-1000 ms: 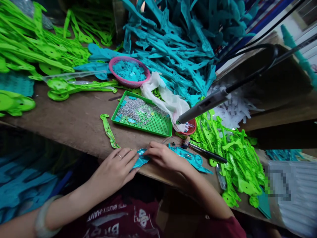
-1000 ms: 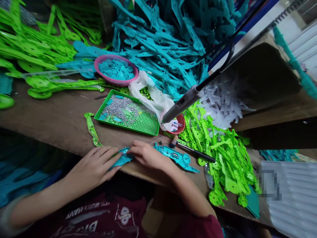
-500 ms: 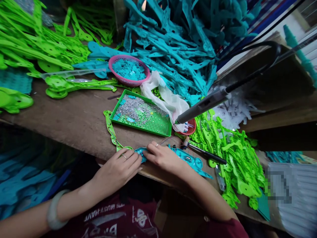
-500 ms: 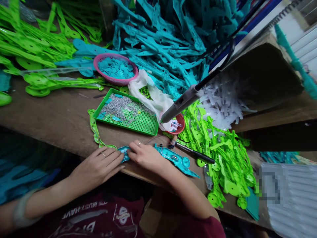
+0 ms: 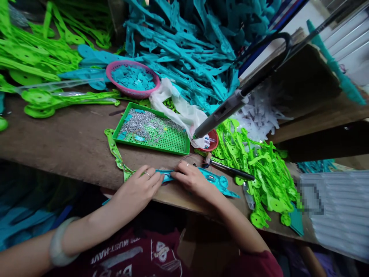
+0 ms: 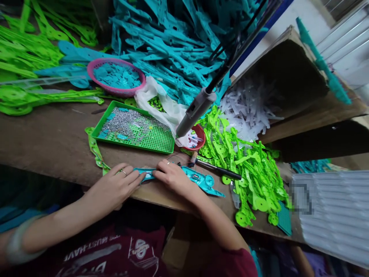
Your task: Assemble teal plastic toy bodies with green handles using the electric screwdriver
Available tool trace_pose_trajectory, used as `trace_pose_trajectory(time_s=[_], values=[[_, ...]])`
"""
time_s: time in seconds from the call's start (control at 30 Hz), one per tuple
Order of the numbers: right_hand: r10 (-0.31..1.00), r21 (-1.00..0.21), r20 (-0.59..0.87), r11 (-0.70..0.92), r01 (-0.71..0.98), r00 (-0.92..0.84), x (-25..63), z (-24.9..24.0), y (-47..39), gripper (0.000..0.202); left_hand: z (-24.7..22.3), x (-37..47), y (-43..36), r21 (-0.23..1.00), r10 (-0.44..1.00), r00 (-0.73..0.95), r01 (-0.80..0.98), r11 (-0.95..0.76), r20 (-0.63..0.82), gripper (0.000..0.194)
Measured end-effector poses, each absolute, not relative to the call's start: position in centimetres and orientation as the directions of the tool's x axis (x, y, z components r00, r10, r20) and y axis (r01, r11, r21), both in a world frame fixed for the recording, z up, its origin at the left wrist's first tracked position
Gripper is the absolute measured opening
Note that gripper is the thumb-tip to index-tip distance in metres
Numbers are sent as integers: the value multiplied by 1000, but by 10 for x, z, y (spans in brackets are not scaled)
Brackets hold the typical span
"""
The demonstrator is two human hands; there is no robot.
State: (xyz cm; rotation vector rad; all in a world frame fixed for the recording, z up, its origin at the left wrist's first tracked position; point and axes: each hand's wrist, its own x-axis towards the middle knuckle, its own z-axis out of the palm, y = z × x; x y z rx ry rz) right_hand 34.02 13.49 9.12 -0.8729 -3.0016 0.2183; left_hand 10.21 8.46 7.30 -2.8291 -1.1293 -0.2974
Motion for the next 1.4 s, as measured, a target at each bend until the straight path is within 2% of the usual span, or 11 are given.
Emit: trace_pose_trajectory(time_s=[0.3,0.57,0.73,0.87,1.07,1.23,1.33,1.4], values=[[536,-71,-112,836,545,-837,334,103,129,23,79,101,95,120,698,705,687,-716,126,26],[509,-151,-120,839,522,-853,340,107,116,29,78,97,70,26,702,700,705,-708,128,36],[455,-99,-91,881,463,-886,339,103,119,28,79,98,73,-3,690,710,697,-717,140,46],[480,-119,-89,865,488,-873,343,100,119,29,76,98,71,12,695,709,699,-715,120,49],[465,-130,-70,873,470,-883,342,96,120,28,71,98,73,96,728,682,722,-685,71,48],[480,-96,-149,863,496,-864,329,104,119,26,71,104,77,91,734,676,729,-679,62,48],[487,-54,-158,865,499,-859,326,109,116,27,78,106,78,73,718,692,714,-696,73,38],[490,-12,-141,868,497,-860,327,110,116,29,84,97,80,109,703,699,695,-711,132,31]])
